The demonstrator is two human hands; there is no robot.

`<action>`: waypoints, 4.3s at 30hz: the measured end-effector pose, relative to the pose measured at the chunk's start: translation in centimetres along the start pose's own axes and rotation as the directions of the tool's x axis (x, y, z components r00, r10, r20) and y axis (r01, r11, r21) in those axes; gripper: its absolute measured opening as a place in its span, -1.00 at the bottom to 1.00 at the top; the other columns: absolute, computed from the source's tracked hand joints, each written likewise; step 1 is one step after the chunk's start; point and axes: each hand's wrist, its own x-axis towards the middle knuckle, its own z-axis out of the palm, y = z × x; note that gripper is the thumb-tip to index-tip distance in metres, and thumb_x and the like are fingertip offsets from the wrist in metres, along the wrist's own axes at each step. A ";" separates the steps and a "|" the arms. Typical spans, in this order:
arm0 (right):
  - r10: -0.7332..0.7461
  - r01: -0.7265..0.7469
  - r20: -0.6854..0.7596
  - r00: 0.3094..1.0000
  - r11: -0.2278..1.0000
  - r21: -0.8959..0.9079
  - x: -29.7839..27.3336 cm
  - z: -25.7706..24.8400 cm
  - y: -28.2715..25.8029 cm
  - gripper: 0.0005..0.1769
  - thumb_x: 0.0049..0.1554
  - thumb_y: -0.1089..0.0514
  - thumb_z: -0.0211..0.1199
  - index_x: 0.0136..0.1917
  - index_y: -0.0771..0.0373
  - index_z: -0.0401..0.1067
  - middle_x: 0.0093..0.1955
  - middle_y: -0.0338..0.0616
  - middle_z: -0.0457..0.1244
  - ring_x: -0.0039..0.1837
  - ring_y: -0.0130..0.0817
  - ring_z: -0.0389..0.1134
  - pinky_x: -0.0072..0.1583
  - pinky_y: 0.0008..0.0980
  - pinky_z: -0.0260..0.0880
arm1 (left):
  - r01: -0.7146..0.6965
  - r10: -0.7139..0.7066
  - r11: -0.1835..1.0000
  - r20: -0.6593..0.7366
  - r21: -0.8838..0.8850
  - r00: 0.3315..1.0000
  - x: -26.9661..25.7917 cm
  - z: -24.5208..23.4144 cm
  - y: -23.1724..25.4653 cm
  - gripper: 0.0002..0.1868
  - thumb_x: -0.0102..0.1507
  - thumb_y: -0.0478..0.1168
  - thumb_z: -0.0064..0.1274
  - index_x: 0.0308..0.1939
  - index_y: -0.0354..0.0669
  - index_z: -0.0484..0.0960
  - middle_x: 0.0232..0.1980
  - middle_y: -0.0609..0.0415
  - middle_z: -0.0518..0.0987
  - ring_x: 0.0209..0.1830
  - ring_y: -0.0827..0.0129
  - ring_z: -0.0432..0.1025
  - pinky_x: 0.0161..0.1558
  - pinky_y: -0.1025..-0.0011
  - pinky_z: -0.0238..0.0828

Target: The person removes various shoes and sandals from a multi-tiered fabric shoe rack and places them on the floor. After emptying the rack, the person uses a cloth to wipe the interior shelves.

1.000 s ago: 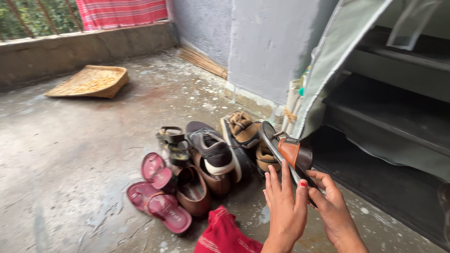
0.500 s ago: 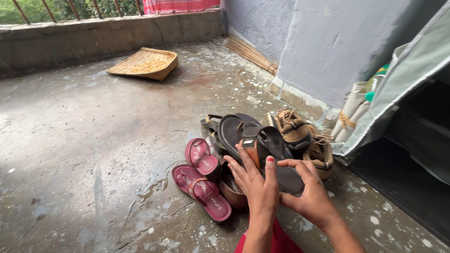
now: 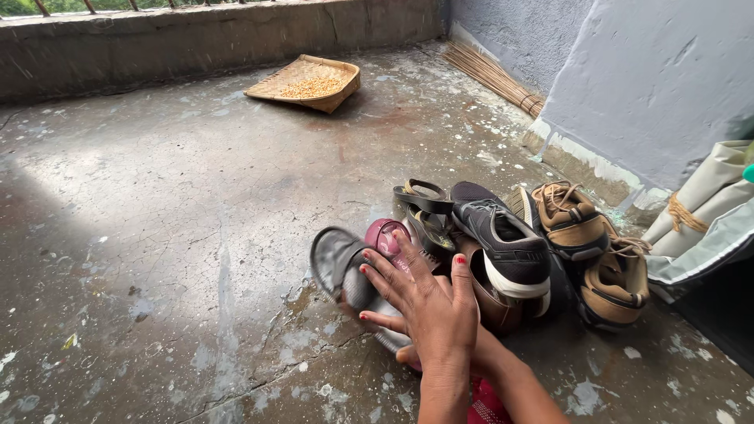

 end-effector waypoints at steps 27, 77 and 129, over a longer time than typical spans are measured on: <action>-0.078 -0.305 -0.814 0.575 0.904 -0.301 -4.2 -3.7 6.4 -0.70 0.10 0.10 0.31 0.05 0.31 0.53 0.19 -0.02 0.24 0.25 -0.17 0.27 0.24 -0.24 0.32 | 0.056 -0.049 0.998 0.390 -0.006 0.920 -3.2 4.4 1.8 -0.08 0.36 0.31 -0.24 0.62 0.02 -0.23 0.64 -0.27 -0.47 0.65 -0.10 -0.64 0.28 -0.53 -0.89; 0.289 -0.902 -0.954 -0.077 0.387 0.190 -57.8 -31.3 20.1 -0.48 -0.11 0.00 0.57 0.15 -0.03 0.59 0.29 0.05 0.21 0.41 0.01 0.18 0.37 -0.11 0.28 | -0.473 0.779 0.566 0.625 -0.675 0.041 -41.0 25.2 19.6 -0.25 0.38 0.27 -0.27 0.53 -0.07 0.27 0.63 -0.27 0.05 0.67 -0.11 -0.19 0.49 -0.25 -0.35; 0.557 -0.491 -0.769 -0.313 0.598 0.633 -57.2 -37.6 15.8 0.26 -0.17 -0.07 0.51 0.66 0.30 0.00 0.36 0.14 0.14 0.24 -0.07 0.34 0.20 -0.18 0.45 | -0.327 0.608 0.763 0.791 -0.558 0.069 -38.4 23.6 19.4 -0.28 0.37 0.27 -0.26 0.53 0.07 0.24 0.66 -0.16 -0.05 0.67 -0.08 -0.25 0.50 -0.15 -0.32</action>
